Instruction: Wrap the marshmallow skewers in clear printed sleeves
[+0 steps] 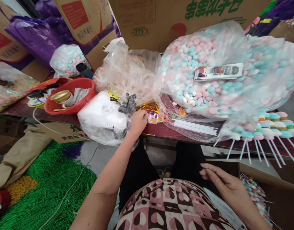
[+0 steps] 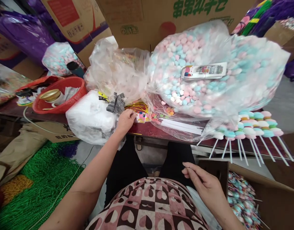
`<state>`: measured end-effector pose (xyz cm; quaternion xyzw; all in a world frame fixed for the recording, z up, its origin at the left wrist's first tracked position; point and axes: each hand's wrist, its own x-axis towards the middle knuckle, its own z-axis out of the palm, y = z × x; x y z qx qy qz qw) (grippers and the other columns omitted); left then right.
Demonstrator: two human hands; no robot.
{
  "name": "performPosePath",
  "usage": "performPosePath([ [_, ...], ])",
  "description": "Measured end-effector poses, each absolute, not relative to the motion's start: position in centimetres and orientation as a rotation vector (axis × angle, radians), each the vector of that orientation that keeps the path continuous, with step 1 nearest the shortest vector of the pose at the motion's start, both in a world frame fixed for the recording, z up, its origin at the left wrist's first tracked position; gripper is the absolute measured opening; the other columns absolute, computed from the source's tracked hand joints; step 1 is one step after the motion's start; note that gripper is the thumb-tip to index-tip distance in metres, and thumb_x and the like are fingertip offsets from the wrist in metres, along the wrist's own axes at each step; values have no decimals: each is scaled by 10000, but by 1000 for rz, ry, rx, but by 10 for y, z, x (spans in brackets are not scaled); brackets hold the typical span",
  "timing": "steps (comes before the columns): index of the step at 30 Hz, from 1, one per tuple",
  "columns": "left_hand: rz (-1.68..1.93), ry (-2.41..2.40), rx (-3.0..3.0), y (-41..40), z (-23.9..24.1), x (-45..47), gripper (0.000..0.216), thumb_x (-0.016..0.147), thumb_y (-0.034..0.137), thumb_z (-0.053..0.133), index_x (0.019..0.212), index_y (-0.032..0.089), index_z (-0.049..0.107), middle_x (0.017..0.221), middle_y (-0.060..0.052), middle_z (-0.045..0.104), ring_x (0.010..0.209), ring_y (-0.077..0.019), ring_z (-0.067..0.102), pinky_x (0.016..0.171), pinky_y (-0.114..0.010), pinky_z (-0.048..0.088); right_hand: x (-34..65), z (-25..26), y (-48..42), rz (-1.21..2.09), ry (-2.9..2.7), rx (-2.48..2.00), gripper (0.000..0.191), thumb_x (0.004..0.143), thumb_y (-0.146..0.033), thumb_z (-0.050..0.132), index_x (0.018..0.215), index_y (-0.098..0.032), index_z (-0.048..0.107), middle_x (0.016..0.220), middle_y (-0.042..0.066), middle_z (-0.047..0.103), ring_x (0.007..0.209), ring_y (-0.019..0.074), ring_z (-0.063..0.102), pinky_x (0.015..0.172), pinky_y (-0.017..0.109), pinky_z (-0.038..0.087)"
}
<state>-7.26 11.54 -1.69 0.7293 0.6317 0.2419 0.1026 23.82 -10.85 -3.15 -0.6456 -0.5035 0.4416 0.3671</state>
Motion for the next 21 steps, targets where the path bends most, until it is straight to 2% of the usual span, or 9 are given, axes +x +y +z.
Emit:
performPosePath([
  [5, 1164, 1563, 1961, 101, -11, -64, 141, 857, 204, 582, 717, 200, 590, 782, -15, 623, 812, -175, 567, 804, -315, 418, 202, -12, -69, 1174, -1384, -1488, 356, 853, -505, 620, 1003, -210, 750, 820, 82, 771, 691, 208, 730, 721, 344, 620],
  [8, 1349, 1307, 1884, 85, -4, -46, 145, 869, 268, 598, 741, 200, 591, 841, -22, 624, 875, -171, 578, 863, -322, 430, 176, 0, -29, 1047, -1358, -1413, 334, 875, -461, 595, 1069, -216, 714, 987, 95, 758, 828, 223, 722, 815, 402, 589],
  [11, 1377, 1125, 1719, 66, 3, -24, 179, 881, 331, 596, 769, 191, 592, 931, -48, 636, 954, -175, 588, 917, -333, 430, 157, 8, 10, 887, -1341, -1361, 413, 792, -408, 683, 1155, -215, 655, 1095, 88, 717, 918, 216, 680, 870, 398, 545],
  [14, 1294, 1029, 1512, 49, 6, -6, 223, 875, 381, 603, 778, 183, 570, 1026, -66, 654, 979, -169, 597, 913, -316, 434, 149, 13, 33, 888, -1330, -1331, 264, 756, -397, 701, 927, -197, 672, 884, 39, 694, 765, 171, 625, 739, 324, 523],
  [16, 1214, 963, 1337, 41, 7, 0, 248, 851, 417, 632, 804, 185, 556, 1013, -51, 664, 895, -146, 610, 842, -287, 451, 148, 15, 36, 919, -1288, -1312, 196, 777, -388, 669, 775, -195, 633, 726, -2, 625, 658, 136, 558, 656, 281, 478],
  [19, 1037, 836, 1088, 38, 9, 2, 309, 810, 469, 669, 915, 194, 574, 845, -6, 649, 704, -116, 586, 701, -253, 449, 153, 16, 31, 979, -1253, -1276, 181, 788, -362, 658, 733, -199, 600, 660, -31, 564, 604, 113, 495, 593, 249, 416],
  [21, 931, 775, 998, 39, 10, -1, 344, 801, 494, 672, 909, 173, 612, 736, 3, 613, 651, -110, 551, 656, -241, 427, 160, 16, 27, 994, -1271, -1258, 169, 797, -352, 655, 744, -201, 600, 654, -39, 545, 597, 107, 470, 579, 240, 390],
])
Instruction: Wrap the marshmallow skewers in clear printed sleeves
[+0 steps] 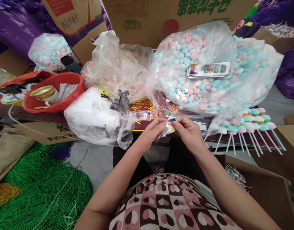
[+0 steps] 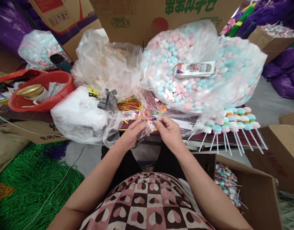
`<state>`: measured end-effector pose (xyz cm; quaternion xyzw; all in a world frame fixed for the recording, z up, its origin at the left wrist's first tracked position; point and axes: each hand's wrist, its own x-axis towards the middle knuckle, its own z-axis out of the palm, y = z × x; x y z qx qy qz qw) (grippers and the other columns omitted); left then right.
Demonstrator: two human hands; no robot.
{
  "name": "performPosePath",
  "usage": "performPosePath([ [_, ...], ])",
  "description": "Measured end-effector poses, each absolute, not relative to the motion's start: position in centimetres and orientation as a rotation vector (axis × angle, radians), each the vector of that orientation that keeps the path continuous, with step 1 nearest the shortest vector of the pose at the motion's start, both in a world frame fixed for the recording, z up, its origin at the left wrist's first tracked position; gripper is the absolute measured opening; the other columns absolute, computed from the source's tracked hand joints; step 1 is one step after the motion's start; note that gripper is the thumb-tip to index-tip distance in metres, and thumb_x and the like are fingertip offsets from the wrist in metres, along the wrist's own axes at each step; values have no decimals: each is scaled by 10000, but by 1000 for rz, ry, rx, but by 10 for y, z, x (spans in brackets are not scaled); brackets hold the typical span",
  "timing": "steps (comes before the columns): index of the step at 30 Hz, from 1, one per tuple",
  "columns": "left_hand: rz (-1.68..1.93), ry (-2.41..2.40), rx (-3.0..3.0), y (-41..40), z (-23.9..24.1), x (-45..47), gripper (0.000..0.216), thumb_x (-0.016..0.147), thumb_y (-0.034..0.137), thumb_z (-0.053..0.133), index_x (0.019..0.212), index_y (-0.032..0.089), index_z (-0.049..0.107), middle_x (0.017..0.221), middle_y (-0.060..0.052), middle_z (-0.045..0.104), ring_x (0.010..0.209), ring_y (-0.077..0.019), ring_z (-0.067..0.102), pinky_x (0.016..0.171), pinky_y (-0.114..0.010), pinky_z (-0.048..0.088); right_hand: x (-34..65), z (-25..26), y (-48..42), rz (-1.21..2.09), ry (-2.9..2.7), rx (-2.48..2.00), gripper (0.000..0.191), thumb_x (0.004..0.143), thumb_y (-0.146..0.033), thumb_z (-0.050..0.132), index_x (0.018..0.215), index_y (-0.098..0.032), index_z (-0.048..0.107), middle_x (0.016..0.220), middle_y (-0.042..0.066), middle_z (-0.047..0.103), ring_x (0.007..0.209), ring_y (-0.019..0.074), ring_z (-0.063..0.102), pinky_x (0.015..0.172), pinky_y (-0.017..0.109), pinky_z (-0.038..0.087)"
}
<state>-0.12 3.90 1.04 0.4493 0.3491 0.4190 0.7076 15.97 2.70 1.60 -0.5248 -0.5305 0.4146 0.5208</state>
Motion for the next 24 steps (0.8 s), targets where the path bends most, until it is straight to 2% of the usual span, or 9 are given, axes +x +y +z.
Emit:
performPosePath([
  [3, 809, 751, 920, 40, 11, -8, 345, 739, 469, 742, 816, 143, 660, 687, 1, 591, 622, -90, 510, 630, -227, 392, 171, 13, 25, 963, -1310, -1253, 175, 804, -360, 656, 751, -201, 605, 657, -41, 531, 604, 105, 450, 583, 239, 372],
  [7, 800, 848, 898, 36, 12, -13, 356, 638, 426, 823, 729, 144, 625, 674, 13, 592, 599, -78, 496, 625, -224, 371, 180, 10, 25, 1007, -1257, -1258, 206, 785, -384, 688, 737, -199, 609, 652, -44, 538, 609, 105, 463, 593, 240, 376],
  [12, 813, 1026, 1195, 33, 16, -13, 388, 731, 509, 723, 690, 160, 559, 617, 43, 513, 574, -76, 407, 587, -222, 320, 174, 8, 22, 1248, -1098, -1213, 245, 704, -413, 768, 738, -198, 658, 654, -33, 601, 575, 103, 492, 573, 245, 413],
  [17, 819, 1080, 1330, 32, 13, -9, 403, 847, 555, 567, 702, 183, 510, 591, 58, 455, 537, -76, 376, 544, -222, 298, 167, 0, 12, 1115, -1092, -1290, 375, 761, -485, 726, 582, -201, 558, 476, -52, 510, 464, 91, 424, 492, 236, 349],
  [21, 771, 1080, 1273, 28, 11, -6, 375, 879, 545, 521, 751, 193, 504, 601, 41, 545, 543, -86, 471, 538, -209, 335, 165, -4, 8, 1113, -1089, -1289, 506, 828, -566, 627, 505, -206, 478, 421, -50, 447, 435, 92, 395, 482, 246, 334],
  [24, 779, 1073, 1246, 26, 12, -5, 289, 881, 476, 553, 816, 196, 521, 585, 41, 579, 525, -87, 502, 545, -200, 363, 163, -2, 8, 1213, -1016, -1278, 418, 765, -556, 694, 594, -199, 561, 513, -42, 536, 494, 101, 465, 528, 245, 399],
])
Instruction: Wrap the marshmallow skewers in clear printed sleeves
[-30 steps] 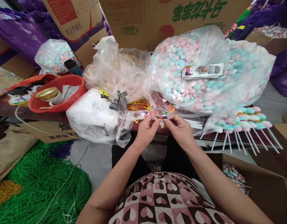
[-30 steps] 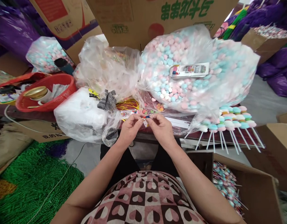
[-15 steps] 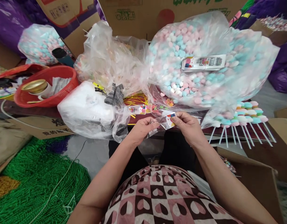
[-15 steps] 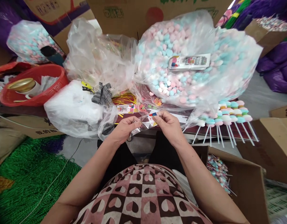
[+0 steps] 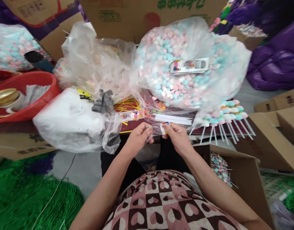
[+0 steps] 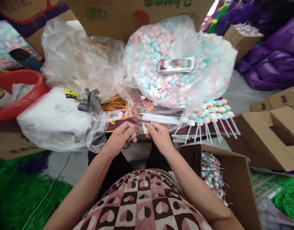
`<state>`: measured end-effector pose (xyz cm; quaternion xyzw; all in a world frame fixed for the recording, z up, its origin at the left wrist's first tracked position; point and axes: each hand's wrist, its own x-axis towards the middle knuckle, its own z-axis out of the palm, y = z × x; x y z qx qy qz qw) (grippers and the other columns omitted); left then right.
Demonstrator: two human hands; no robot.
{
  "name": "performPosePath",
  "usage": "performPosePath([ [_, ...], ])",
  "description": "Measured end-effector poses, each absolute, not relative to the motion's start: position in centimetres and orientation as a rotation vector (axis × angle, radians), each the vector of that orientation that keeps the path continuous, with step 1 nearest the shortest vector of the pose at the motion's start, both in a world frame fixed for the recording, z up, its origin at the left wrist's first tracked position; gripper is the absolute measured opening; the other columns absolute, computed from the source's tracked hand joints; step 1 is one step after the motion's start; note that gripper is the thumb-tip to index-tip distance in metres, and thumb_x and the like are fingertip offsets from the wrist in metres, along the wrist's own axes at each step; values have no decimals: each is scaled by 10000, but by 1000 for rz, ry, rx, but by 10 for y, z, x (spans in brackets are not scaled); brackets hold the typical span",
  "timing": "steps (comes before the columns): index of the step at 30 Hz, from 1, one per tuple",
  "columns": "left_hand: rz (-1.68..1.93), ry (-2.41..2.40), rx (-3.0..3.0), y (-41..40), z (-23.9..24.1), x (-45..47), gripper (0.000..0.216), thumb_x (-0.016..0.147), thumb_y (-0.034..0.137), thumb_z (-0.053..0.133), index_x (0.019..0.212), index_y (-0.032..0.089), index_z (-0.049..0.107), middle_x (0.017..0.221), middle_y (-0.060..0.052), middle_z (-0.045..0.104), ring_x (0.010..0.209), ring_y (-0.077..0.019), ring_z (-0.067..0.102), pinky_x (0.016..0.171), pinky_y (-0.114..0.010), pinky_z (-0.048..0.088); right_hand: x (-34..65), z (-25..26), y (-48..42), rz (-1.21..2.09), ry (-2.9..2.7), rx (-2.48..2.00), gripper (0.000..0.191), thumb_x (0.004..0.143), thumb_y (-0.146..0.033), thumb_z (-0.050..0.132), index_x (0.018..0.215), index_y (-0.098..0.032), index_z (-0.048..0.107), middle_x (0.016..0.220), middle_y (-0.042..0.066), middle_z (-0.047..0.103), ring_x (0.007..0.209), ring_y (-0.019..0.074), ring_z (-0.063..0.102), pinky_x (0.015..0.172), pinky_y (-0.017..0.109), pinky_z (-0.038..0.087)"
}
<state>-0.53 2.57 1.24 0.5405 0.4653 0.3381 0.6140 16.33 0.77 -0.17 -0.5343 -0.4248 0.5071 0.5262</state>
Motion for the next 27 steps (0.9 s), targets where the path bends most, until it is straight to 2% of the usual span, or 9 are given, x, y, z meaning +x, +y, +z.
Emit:
performPosePath([
  [2, 804, 1092, 1253, 26, 11, -6, 267, 878, 456, 571, 818, 199, 527, 510, 61, 531, 470, -85, 469, 522, -198, 358, 162, 0, 8, 1283, -958, -1224, 352, 702, -511, 759, 676, -200, 595, 592, -45, 579, 534, 102, 500, 562, 244, 426],
  [4, 807, 1095, 1254, 27, 6, -6, 265, 871, 459, 589, 821, 202, 547, 463, 75, 482, 428, -84, 416, 484, -200, 336, 162, 0, 8, 1294, -905, -1218, 340, 693, -500, 761, 694, -203, 595, 578, -54, 569, 504, 96, 480, 540, 243, 409],
  [8, 880, 1099, 1181, 27, -2, 0, 341, 846, 494, 623, 705, 201, 522, 435, 81, 405, 396, -74, 346, 473, -210, 351, 164, 3, 2, 1181, -992, -1303, 419, 806, -546, 636, 575, -214, 526, 418, -62, 461, 418, 93, 382, 487, 250, 337],
  [11, 909, 1111, 1135, 24, -2, 7, 406, 838, 528, 624, 645, 200, 482, 434, 85, 346, 400, -71, 321, 482, -215, 377, 169, 7, -2, 1186, -1050, -1301, 487, 842, -573, 575, 517, -217, 499, 430, -49, 472, 440, 102, 413, 508, 251, 350],
  [15, 855, 1101, 1115, 23, 2, 16, 392, 828, 544, 631, 690, 194, 520, 435, 82, 373, 399, -62, 312, 445, -199, 318, 178, 11, -6, 1258, -957, -1264, 356, 749, -579, 672, 651, -248, 585, 541, -72, 549, 483, 110, 487, 541, 249, 416],
  [19, 864, 1087, 1124, 23, 5, 24, 351, 802, 539, 667, 844, 197, 601, 441, 87, 406, 396, -54, 312, 429, -187, 276, 184, 13, -14, 1152, -994, -1362, 462, 820, -623, 577, 572, -237, 521, 465, -67, 495, 430, 106, 438, 488, 242, 368],
  [22, 873, 1123, 1126, 22, 5, 30, 415, 795, 566, 662, 694, 176, 564, 436, 66, 412, 407, -50, 313, 418, -189, 261, 192, 20, -24, 1081, -1068, -1397, 547, 853, -614, 548, 481, -219, 478, 432, -48, 476, 440, 112, 437, 489, 249, 346],
  [24, 908, 1124, 1085, 21, 6, 33, 448, 792, 572, 663, 632, 176, 528, 420, 68, 385, 401, -51, 310, 430, -198, 307, 209, 26, -30, 1035, -1108, -1409, 516, 846, -606, 564, 504, -221, 531, 471, -34, 517, 470, 123, 467, 500, 258, 370],
  [27, 1010, 1092, 960, 21, 9, 35, 444, 741, 569, 719, 633, 183, 528, 391, 98, 322, 369, -45, 283, 464, -218, 388, 261, 33, -38, 799, -1126, -1504, 408, 866, -570, 538, 705, -218, 667, 603, -8, 600, 542, 142, 531, 541, 272, 433],
])
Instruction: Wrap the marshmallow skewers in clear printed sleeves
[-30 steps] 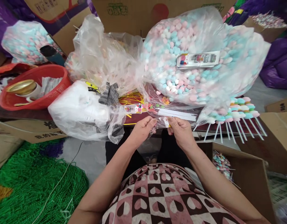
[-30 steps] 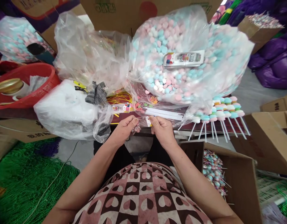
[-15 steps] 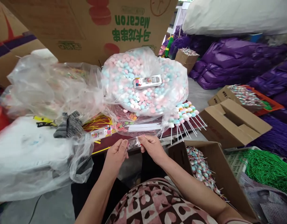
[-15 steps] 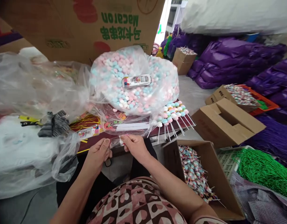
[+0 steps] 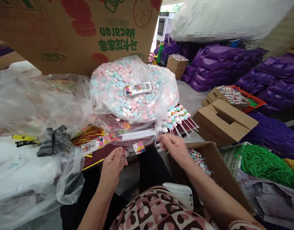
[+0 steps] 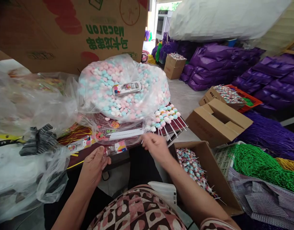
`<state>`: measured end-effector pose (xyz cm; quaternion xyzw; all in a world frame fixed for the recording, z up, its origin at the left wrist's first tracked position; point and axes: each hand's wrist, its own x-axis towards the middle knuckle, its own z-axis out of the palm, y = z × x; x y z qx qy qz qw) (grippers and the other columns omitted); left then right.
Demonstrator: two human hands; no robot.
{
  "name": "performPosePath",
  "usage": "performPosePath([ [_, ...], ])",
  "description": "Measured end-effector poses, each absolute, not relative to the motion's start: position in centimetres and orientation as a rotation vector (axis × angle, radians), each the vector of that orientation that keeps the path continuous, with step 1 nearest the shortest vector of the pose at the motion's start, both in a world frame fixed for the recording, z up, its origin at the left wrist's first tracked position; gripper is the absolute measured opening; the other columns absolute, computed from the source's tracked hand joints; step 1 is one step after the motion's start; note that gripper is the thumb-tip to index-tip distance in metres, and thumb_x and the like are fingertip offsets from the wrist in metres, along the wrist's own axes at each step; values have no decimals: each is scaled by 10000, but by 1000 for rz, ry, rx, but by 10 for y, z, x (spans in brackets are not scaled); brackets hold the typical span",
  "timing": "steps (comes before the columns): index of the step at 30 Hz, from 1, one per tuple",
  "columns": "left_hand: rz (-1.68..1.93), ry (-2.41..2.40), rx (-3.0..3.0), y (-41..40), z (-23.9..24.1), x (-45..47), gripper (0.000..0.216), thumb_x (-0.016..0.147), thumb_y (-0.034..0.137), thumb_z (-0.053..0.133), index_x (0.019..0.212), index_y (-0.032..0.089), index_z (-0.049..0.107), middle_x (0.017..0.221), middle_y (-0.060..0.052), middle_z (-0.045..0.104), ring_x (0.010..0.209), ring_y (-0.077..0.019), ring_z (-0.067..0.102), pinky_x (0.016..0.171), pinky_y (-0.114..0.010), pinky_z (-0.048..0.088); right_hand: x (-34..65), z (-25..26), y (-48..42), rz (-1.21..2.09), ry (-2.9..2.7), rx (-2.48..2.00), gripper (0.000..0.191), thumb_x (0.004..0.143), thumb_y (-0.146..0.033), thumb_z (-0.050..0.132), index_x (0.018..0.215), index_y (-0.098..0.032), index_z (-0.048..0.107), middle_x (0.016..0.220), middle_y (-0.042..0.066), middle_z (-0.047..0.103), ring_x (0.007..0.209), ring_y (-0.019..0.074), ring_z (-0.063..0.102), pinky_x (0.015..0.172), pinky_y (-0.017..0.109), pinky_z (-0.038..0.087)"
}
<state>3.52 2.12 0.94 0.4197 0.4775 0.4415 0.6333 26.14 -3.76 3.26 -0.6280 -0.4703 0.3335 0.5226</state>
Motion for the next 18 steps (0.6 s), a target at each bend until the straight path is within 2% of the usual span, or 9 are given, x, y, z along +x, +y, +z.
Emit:
performPosePath([
  [2, 1053, 1066, 884, 22, 13, 35, 477, 697, 577, 753, 605, 182, 503, 388, 105, 316, 354, -37, 270, 471, -227, 411, 312, 32, -39, 442, -1075, -1676, 341, 862, -514, 554, 860, -212, 710, 673, 7, 640, 613, 163, 570, 594, 287, 467],
  [4, 1063, 1031, 832, 22, 14, 35, 509, 684, 580, 763, 577, 180, 466, 394, 100, 334, 352, -36, 291, 478, -232, 425, 365, 27, -38, 121, -1091, -1917, 311, 856, -434, 547, 962, -205, 729, 871, 55, 713, 777, 202, 625, 719, 327, 492],
  [5, 1061, 1009, 809, 22, 15, 36, 513, 691, 576, 761, 576, 180, 455, 400, 98, 344, 354, -36, 305, 485, -234, 434, 388, 24, -36, 19, -1125, -2092, 306, 868, -388, 521, 977, -201, 737, 959, 81, 723, 859, 219, 633, 773, 338, 483],
  [7, 1055, 968, 752, 22, 14, 37, 501, 720, 561, 748, 595, 181, 446, 405, 102, 340, 357, -38, 318, 501, -236, 448, 424, 17, -32, -56, -1176, -2476, 310, 873, -355, 510, 981, -191, 750, 1007, 115, 717, 921, 242, 631, 775, 336, 460],
  [9, 1050, 935, 696, 22, 13, 37, 480, 748, 546, 733, 624, 183, 444, 403, 110, 331, 355, -37, 310, 506, -235, 452, 442, 9, -26, -32, -1240, -2639, 278, 859, -340, 541, 938, -192, 762, 984, 123, 714, 922, 250, 629, 740, 326, 440],
  [12, 1040, 893, 660, 23, 12, 36, 466, 762, 549, 722, 653, 178, 461, 401, 115, 332, 352, -32, 297, 501, -227, 442, 449, -3, -17, -52, -1235, -2651, 228, 847, -279, 562, 860, -184, 769, 952, 140, 715, 897, 257, 631, 701, 326, 411],
  [15, 1035, 870, 636, 24, 10, 32, 464, 750, 551, 733, 666, 172, 480, 396, 117, 335, 343, -26, 284, 492, -220, 431, 451, -9, -15, -119, -1153, -2621, 254, 874, -280, 537, 855, -166, 763, 885, 163, 716, 782, 250, 632, 652, 339, 382],
  [18, 1042, 830, 575, 22, 9, 29, 468, 755, 557, 726, 657, 178, 469, 377, 121, 313, 325, -33, 274, 472, -221, 413, 455, -7, -24, -178, -1103, -2508, 346, 923, -359, 481, 866, -142, 745, 786, 184, 702, 651, 227, 597, 608, 362, 362],
])
